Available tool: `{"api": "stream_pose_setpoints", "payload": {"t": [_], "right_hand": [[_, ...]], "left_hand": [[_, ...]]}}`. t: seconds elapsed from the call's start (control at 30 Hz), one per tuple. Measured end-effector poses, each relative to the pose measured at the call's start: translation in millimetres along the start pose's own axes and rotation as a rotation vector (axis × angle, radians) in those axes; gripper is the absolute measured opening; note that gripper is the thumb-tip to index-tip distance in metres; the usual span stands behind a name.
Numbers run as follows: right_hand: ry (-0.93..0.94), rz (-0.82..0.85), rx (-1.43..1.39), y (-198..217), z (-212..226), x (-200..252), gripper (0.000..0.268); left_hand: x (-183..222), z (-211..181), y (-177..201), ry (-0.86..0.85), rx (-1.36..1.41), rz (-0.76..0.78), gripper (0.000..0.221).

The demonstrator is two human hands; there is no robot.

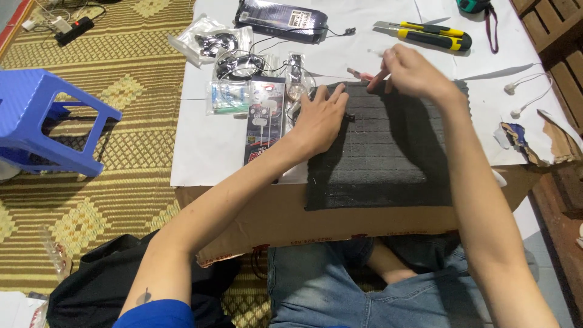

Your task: Assembling small electronic components by applying glue and joining parts together

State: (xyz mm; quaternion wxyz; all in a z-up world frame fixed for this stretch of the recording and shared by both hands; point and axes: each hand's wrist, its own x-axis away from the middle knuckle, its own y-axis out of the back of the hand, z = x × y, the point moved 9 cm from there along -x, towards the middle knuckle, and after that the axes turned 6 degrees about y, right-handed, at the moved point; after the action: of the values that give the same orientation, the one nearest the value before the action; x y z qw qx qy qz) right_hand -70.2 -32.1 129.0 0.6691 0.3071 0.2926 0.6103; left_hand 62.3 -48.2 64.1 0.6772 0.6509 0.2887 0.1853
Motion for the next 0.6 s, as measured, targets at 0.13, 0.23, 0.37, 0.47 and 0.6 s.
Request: {"api": "stream_pose_setpoints", "payload": {"t": [0.13,0.23,0.37,0.47,0.6], "right_hand": [[0.252,-0.124,-0.075,0,-4,-9,0.027],[0.349,-0.255,-0.038,6,-6,-8,0.027],[0.516,-0.438,-0.099,18,10,44,0.018],[0.541,-0.664,-0.232,27,-10,117,0.015],[0.172,-0.879,-0.219,29,-85,197,0.025]], "left_hand": [[3,-2,2,0.006,-0.071,-0.054,0.036],[4,7,-1,0.068,-0.093,-0.038,0.037],[7,10,5,0.074,-0.103,-0.057,0.037],[14,10,14,0.047,-0.018,-0.077,0.039],[20,3,48,0.037,0.261,-0.211,0.018]]}}
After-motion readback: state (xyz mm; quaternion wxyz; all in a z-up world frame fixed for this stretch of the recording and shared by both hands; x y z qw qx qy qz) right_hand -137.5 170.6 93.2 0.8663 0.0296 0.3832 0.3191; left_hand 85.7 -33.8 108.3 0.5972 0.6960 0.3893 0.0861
